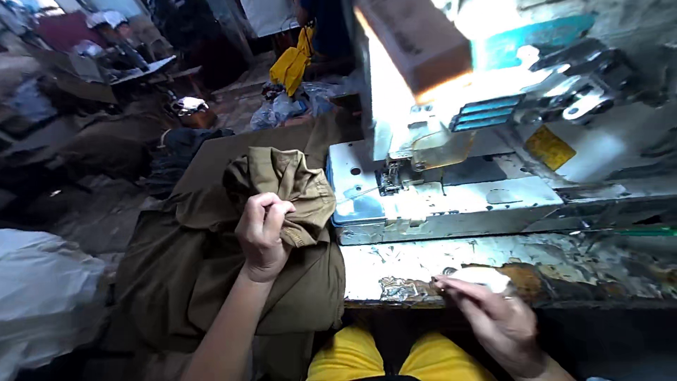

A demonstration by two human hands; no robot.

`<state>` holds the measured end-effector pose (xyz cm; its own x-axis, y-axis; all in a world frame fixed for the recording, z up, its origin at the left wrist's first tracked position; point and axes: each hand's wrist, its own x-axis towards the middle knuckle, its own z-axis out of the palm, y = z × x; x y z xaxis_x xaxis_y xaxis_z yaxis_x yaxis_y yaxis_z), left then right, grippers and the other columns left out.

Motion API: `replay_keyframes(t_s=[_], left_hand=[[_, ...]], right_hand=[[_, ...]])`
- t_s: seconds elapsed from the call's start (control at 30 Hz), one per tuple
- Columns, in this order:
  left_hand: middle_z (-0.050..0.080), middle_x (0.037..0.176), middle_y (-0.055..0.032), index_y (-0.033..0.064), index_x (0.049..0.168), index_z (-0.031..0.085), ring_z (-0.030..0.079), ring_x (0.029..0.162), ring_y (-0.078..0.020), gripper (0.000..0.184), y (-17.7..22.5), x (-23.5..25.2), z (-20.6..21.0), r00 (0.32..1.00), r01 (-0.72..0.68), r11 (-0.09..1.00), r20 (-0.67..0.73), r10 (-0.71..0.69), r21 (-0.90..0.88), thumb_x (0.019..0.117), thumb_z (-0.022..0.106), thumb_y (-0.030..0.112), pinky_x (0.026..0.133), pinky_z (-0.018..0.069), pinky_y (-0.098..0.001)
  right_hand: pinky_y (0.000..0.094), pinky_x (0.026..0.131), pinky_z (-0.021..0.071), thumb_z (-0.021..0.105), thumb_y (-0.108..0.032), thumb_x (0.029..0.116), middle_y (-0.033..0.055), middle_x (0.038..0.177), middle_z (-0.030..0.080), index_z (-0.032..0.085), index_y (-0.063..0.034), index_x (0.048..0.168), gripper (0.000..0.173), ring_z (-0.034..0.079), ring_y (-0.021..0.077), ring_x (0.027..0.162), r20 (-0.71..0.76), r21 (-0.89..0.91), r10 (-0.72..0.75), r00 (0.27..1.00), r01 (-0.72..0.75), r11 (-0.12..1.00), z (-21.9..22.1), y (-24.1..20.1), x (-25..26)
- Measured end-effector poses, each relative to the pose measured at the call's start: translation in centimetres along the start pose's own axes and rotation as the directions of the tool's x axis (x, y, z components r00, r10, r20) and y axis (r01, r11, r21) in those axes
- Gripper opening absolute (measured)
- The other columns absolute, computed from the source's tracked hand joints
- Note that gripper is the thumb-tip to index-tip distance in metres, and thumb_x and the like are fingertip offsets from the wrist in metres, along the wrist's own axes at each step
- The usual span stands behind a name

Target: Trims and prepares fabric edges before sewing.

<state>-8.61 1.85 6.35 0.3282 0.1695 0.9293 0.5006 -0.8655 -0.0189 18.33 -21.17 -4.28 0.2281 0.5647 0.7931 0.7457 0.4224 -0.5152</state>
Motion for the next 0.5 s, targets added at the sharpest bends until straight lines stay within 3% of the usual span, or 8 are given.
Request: replay_keyframes(t_s=[0.07,0.1,0.17,0.2,0.23,0.3,0.37,0.5], left_hand=[[0.060,0.100,-0.0131,0.0041,0.087,0.068,0.060,0.094,-0.0214,0.007,-0.2,-0.2,0.3,0.999,0.039,0.999,0.010,-0.039,-0.014,0.0880,0.061,0.004,0.082,0.0508,-0.0295],[0.061,0.099,-0.0131,0.0040,0.087,0.068,0.061,0.094,-0.0214,0.007,-0.3,-0.3,0.3,0.998,0.056,0.998,0.016,-0.055,-0.029,0.0874,0.061,0.004,0.082,0.0513,-0.0296],[0.061,0.099,-0.0133,0.0038,0.088,0.068,0.061,0.094,-0.0215,0.008,-0.6,-0.6,0.4,0.997,0.070,0.995,0.019,-0.069,-0.065,0.0890,0.062,0.009,0.082,0.0511,-0.0294],[0.061,0.099,-0.0131,0.0039,0.089,0.067,0.061,0.094,-0.0212,0.009,-0.8,-0.7,0.4,0.997,0.072,0.994,0.015,-0.071,-0.082,0.0900,0.061,0.011,0.082,0.0511,-0.0289],[0.061,0.098,-0.0128,0.0038,0.089,0.066,0.061,0.095,-0.0209,0.010,-0.9,-0.7,0.5,0.997,0.071,0.993,0.006,-0.071,-0.097,0.0907,0.061,0.012,0.083,0.0510,-0.0283],[0.061,0.098,-0.0119,0.0043,0.089,0.066,0.061,0.094,-0.0192,0.010,-1.1,-0.9,0.6,0.997,0.070,0.990,-0.015,-0.072,-0.120,0.0913,0.061,0.013,0.083,0.0507,-0.0264],[0.060,0.098,-0.0110,0.0049,0.090,0.066,0.061,0.095,-0.0174,0.009,-1.2,-1.2,0.7,0.997,0.057,0.986,-0.038,-0.064,-0.155,0.0911,0.061,0.012,0.084,0.0502,-0.0250],[0.057,0.100,-0.0025,0.0105,0.091,0.060,0.058,0.098,-0.0063,0.013,0.2,-0.9,-0.5,0.981,0.070,0.954,-0.155,-0.120,-0.292,0.0992,0.059,0.021,0.088,0.0479,-0.0175]], right_hand=[[0.0137,0.071,0.0582,0.059,-0.026,0.1049,-0.0155,0.096,0.072,0.065,-0.0314,0.120,0.017,0.068,-0.0038,0.080,-0.151,0.146,0.111,0.982,-0.089,0.985,-0.3,-1.5,1.9],[0.0110,0.067,0.0556,0.056,-0.029,0.1066,-0.0159,0.097,0.070,0.065,-0.0324,0.124,0.020,0.066,-0.0060,0.076,-0.173,0.125,0.104,0.979,-0.083,0.989,-0.6,-2.3,2.7],[0.0121,0.082,0.0513,0.041,-0.041,0.1109,-0.0029,0.107,0.070,0.064,-0.0189,0.131,0.038,0.065,-0.0031,0.093,-0.047,-0.070,0.002,0.999,-0.005,0.998,-1.3,-4.0,4.5],[0.0162,0.083,0.0501,0.033,-0.049,0.1106,0.0041,0.104,0.071,0.066,-0.0148,0.131,0.052,0.065,0.0024,0.094,0.044,-0.175,-0.040,0.998,0.047,0.983,-1.4,-4.9,5.8],[0.0209,0.074,0.0485,0.030,-0.053,0.1098,0.0075,0.094,0.070,0.069,-0.0153,0.129,0.058,0.064,0.0081,0.085,0.113,-0.277,-0.067,0.991,0.096,0.956,-1.1,-5.7,7.2],[0.0285,0.056,0.0401,0.039,-0.049,0.1093,0.0079,0.080,0.062,0.073,-0.0177,0.128,0.050,0.056,0.0165,0.068,0.216,-0.462,-0.086,0.973,0.180,0.868,0.4,-7.1,10.0],[0.0362,0.045,0.0412,0.052,-0.038,0.1051,0.0117,0.078,0.065,0.077,-0.0127,0.117,0.038,0.061,0.0255,0.060,0.271,-0.606,-0.087,0.959,0.240,0.758,3.3,-7.7,12.9],[0.0441,0.044,0.0460,0.057,-0.029,0.1019,0.0120,0.082,0.061,0.071,-0.0070,0.096,0.027,0.063,0.0298,0.059,0.362,-0.589,-0.011,0.932,0.238,0.773,8.2,-5.2,16.2]])
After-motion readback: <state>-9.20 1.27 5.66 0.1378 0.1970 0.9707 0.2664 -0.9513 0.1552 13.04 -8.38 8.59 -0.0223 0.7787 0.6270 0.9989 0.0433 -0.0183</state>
